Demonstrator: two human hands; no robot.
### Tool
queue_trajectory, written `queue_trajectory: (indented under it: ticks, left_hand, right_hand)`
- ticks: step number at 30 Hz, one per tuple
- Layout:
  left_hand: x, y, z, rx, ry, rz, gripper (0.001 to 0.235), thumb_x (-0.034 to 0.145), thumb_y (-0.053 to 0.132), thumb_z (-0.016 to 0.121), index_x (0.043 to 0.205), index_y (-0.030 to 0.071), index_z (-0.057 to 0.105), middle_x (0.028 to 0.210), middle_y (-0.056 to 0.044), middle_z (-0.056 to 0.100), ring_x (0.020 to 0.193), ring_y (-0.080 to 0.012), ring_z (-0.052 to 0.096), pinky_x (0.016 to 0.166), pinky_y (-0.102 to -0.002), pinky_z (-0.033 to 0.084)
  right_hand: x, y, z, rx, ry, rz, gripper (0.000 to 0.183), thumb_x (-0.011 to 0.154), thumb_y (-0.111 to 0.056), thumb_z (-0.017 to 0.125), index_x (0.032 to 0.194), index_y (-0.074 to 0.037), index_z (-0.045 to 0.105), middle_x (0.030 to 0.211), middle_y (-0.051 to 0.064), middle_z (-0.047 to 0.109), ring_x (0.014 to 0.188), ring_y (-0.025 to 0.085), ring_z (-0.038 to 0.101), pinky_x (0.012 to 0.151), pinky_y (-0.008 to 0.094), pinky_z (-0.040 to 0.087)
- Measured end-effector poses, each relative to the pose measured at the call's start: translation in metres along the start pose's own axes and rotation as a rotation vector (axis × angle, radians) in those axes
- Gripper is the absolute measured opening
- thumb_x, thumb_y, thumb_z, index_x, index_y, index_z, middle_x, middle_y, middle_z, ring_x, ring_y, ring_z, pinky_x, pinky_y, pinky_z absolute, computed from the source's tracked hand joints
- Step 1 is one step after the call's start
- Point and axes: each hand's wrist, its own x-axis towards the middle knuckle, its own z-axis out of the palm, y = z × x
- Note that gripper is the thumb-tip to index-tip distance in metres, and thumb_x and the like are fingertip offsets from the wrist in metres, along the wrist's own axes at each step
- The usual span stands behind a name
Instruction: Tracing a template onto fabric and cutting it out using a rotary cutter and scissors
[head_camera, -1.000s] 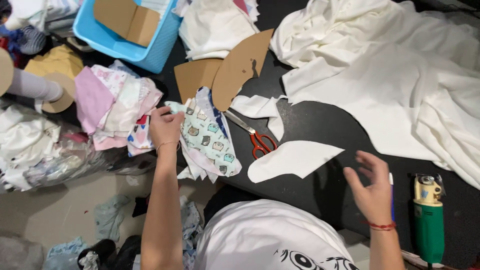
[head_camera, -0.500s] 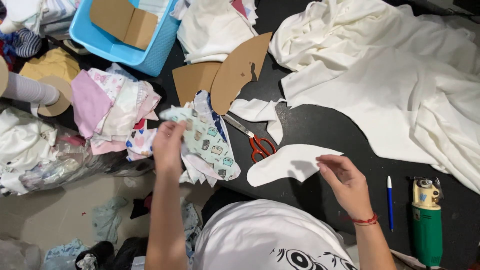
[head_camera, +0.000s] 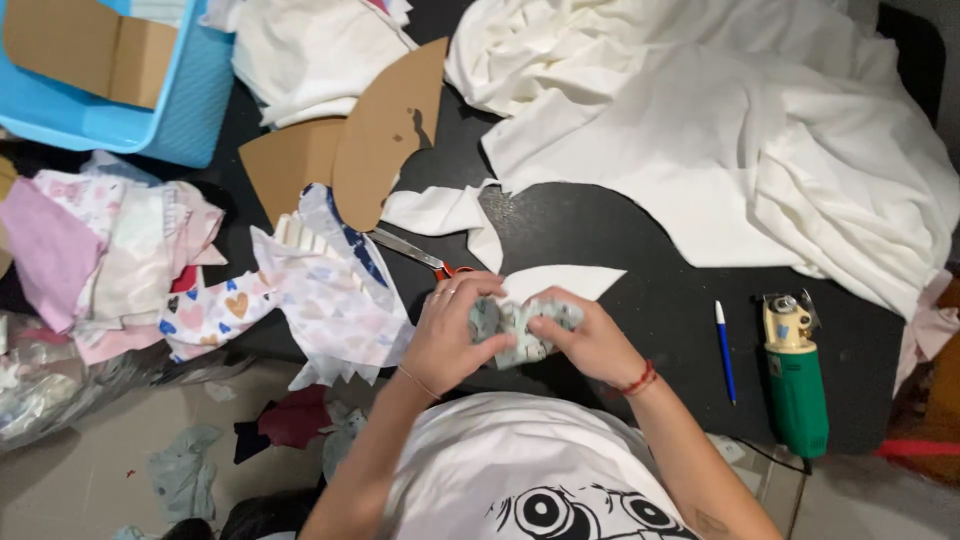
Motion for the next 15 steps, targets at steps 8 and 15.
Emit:
queue_trajectory:
  ticks: [8,15]
  left_hand:
    - [0.021,0.004,-0.018,-0.059,-0.657,-0.397,0.083,0.065,0.047,0.068,0.127,0.001,0.037,0.125,-0.022,0.043,0.119,-0.0352,0.038,0.098,-0.043,0.031]
    - [0.002,-0.041,0.008,-0.342,-0.416,-0.35,0.037,0.069,0.03,0.072,0.087,0.006,0.05,0.072,-0.01,0.063,0.071,-0.0227,0.062,0.06,-0.031,0.045]
  right_hand:
    - [0.0,0.028,-0.042,0.29,0.083,0.026,0.024,0.076,-0.005,0.059,0.1,-0.001,0.06,0.076,0.019,0.062,0.062,0.022,0.058,0.053,0.038,0.055]
    - [0.019,0.048,-0.049,0.247,0.099,0.112,0.024,0.078,-0.007,0.06,0.102,-0.002,0.059,0.081,0.018,0.058,0.063,0.021,0.054,0.046,0.033,0.055]
